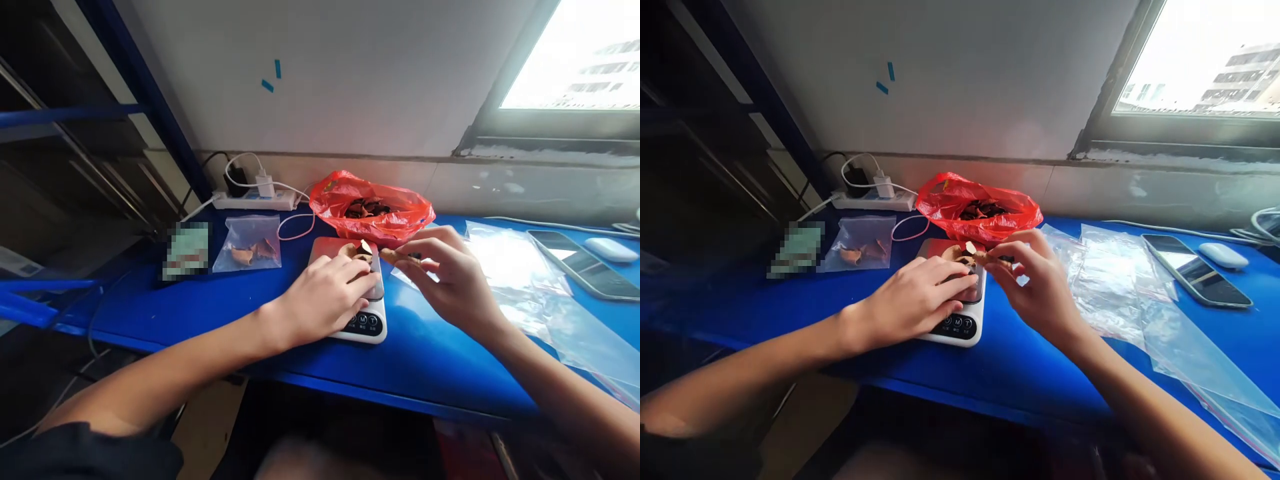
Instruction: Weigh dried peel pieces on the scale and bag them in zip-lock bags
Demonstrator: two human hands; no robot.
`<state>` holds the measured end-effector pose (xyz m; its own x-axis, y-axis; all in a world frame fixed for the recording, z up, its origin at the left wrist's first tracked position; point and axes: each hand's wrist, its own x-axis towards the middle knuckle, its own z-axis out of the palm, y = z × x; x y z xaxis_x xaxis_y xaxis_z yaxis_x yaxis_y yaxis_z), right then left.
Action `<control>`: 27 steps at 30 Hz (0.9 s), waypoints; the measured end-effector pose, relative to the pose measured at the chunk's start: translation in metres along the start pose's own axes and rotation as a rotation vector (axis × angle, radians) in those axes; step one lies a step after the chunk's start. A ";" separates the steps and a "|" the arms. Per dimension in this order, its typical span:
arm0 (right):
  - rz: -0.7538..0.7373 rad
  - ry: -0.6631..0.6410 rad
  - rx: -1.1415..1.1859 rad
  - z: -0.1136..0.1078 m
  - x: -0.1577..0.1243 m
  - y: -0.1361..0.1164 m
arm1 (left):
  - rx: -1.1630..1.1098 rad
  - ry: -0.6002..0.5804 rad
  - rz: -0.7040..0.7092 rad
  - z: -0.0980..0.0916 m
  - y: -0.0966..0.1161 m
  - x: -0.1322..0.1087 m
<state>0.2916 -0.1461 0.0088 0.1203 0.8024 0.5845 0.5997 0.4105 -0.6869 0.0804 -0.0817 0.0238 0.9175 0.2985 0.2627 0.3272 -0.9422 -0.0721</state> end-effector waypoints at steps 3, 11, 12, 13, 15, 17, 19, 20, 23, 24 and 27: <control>0.217 -0.099 0.269 0.002 0.003 0.001 | -0.057 0.029 -0.012 0.004 -0.001 0.000; -0.030 -0.126 -0.048 0.012 -0.007 0.007 | -0.366 0.231 0.019 -0.024 -0.019 -0.018; -0.124 -0.132 -0.129 0.016 -0.008 0.006 | -0.396 0.281 -0.047 -0.031 -0.025 -0.022; -0.197 -0.145 -0.198 0.020 -0.009 0.005 | -0.440 0.332 -0.134 -0.036 -0.032 -0.026; -0.282 -0.189 -0.298 0.030 -0.007 0.001 | -0.621 0.422 -0.320 -0.042 -0.046 -0.029; -0.311 -0.212 -0.346 0.036 -0.002 -0.003 | -0.929 0.498 -0.490 -0.041 -0.060 -0.027; -0.309 -0.184 -0.342 0.036 0.003 -0.009 | -1.252 0.591 -0.674 -0.034 -0.071 -0.019; -0.308 -0.150 -0.332 0.033 0.004 -0.011 | -1.389 0.625 -0.772 -0.030 -0.074 -0.014; -0.281 -0.021 -0.326 0.014 0.004 -0.015 | -1.646 0.599 -0.963 -0.019 -0.078 0.000; -0.247 0.021 -0.327 0.006 0.003 -0.015 | -1.663 0.537 -0.964 -0.018 -0.077 0.005; -0.053 0.158 -0.252 -0.010 0.003 -0.010 | -1.473 0.300 -0.791 -0.018 -0.073 0.020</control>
<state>0.2939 -0.1523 0.0212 0.1932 0.6972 0.6904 0.7836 0.3138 -0.5362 0.0709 -0.0099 0.0518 0.5165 0.8556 -0.0348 0.0204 0.0284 0.9994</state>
